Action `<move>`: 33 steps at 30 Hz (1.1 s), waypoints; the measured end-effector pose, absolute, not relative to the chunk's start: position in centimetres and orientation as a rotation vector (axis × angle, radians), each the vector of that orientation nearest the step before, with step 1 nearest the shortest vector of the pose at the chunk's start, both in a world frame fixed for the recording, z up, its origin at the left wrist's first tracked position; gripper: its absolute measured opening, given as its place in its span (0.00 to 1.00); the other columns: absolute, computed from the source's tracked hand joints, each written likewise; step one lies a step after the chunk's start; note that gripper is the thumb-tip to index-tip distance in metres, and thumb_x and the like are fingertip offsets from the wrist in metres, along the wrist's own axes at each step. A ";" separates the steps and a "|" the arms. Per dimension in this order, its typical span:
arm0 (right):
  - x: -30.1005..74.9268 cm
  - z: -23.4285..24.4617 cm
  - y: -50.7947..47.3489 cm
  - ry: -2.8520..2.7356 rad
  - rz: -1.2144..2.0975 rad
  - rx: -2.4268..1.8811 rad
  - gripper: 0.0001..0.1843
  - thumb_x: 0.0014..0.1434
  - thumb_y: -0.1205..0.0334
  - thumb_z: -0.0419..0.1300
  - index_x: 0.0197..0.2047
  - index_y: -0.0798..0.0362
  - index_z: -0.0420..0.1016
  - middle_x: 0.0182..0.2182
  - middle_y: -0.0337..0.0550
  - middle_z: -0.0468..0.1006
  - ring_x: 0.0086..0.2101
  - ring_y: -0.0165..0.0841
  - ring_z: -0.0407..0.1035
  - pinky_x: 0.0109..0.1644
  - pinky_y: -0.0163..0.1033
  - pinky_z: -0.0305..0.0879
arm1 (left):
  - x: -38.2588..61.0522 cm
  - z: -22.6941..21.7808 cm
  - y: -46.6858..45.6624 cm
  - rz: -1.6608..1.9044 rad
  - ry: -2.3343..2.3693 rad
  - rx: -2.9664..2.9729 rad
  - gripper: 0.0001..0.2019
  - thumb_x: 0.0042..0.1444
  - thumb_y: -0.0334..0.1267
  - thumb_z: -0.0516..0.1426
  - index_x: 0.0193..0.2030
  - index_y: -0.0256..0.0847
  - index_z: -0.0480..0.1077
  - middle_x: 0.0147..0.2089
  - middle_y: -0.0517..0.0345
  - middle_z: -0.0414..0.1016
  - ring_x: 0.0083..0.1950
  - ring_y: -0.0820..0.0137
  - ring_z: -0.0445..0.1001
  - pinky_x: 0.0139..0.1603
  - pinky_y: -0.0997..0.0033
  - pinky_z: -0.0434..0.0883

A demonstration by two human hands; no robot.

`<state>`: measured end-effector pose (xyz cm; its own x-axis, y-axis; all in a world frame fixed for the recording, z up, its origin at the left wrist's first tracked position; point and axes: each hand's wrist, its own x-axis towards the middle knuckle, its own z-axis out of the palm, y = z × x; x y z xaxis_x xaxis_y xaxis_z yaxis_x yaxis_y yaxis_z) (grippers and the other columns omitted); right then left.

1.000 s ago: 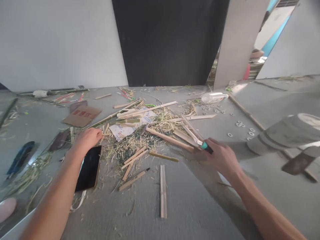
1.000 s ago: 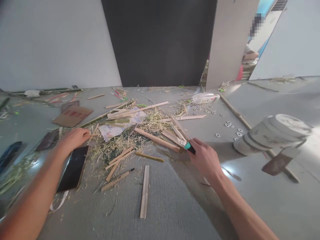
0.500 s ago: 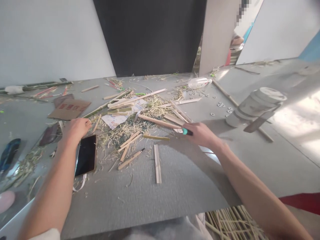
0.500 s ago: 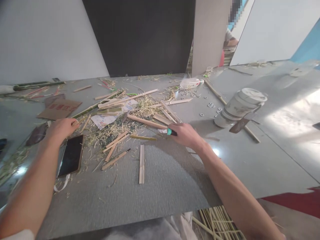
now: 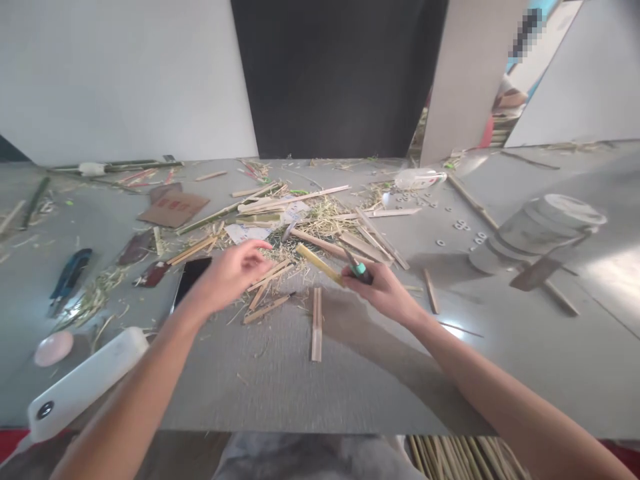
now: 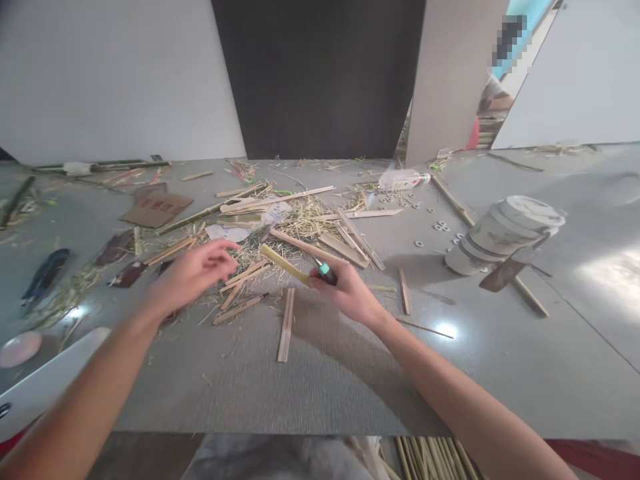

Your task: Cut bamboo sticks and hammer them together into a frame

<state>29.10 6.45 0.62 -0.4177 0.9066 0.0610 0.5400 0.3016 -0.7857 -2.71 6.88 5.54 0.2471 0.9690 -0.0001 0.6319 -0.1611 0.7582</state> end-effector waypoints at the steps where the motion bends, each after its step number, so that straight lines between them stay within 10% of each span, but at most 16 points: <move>1: 28.9 1.0 6.0 -2.058 1.063 -1.234 0.17 0.70 0.48 0.52 0.41 0.53 0.71 0.25 0.36 0.65 0.24 0.28 0.59 0.27 0.35 0.57 | -1.2 5.3 6.0 0.710 1.277 1.778 0.22 0.65 0.49 0.59 0.63 0.45 0.69 0.45 0.51 0.78 0.39 0.66 0.77 0.39 0.68 0.73; 4: 28.2 1.5 5.0 -2.046 1.294 -1.107 0.21 0.69 0.42 0.52 0.42 0.52 0.70 0.23 0.32 0.61 0.21 0.27 0.56 0.23 0.33 0.57 | 2.3 4.7 4.7 0.858 0.881 1.540 0.24 0.64 0.47 0.61 0.65 0.46 0.68 0.41 0.54 0.75 0.35 0.70 0.72 0.32 0.72 0.69; 10: 27.2 1.1 4.7 -2.143 1.242 -1.091 0.21 0.71 0.44 0.51 0.48 0.53 0.74 0.22 0.32 0.60 0.22 0.27 0.55 0.26 0.34 0.55 | 2.8 3.8 5.6 1.187 0.728 1.544 0.10 0.62 0.44 0.64 0.34 0.42 0.79 0.31 0.59 0.68 0.29 0.75 0.62 0.29 0.71 0.62; 16: 25.5 -0.9 3.5 -2.501 0.892 -1.039 0.08 0.65 0.57 0.61 0.46 0.45 0.79 0.34 0.37 0.78 0.31 0.29 0.68 0.34 0.36 0.54 | 1.1 3.3 6.1 1.379 0.782 1.340 0.14 0.62 0.51 0.64 0.33 0.43 0.79 0.25 0.60 0.64 0.24 0.75 0.59 0.23 0.72 0.60; 24: 26.3 -2.1 5.0 -2.657 0.437 -1.264 0.05 0.65 0.58 0.62 0.44 0.46 0.75 0.33 0.39 0.78 0.28 0.31 0.67 0.29 0.38 0.44 | 0.6 1.4 6.0 1.310 0.998 1.362 0.15 0.64 0.46 0.62 0.28 0.44 0.78 0.21 0.61 0.62 0.22 0.76 0.58 0.21 0.73 0.57; 33: 29.1 -2.9 7.0 -2.364 0.051 -1.663 0.21 0.71 0.58 0.51 0.65 0.46 0.65 0.50 0.51 0.78 0.42 0.43 0.72 0.35 0.41 0.58 | 0.2 -0.7 6.3 1.406 1.091 1.385 0.15 0.63 0.44 0.62 0.26 0.43 0.76 0.23 0.60 0.62 0.24 0.74 0.57 0.22 0.71 0.54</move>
<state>29.08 6.97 -2.86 -0.3173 0.9305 0.1828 0.9217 0.3480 -0.1713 0.15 6.29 -0.69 -0.0163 0.9682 0.2498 0.0015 -0.2498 0.9683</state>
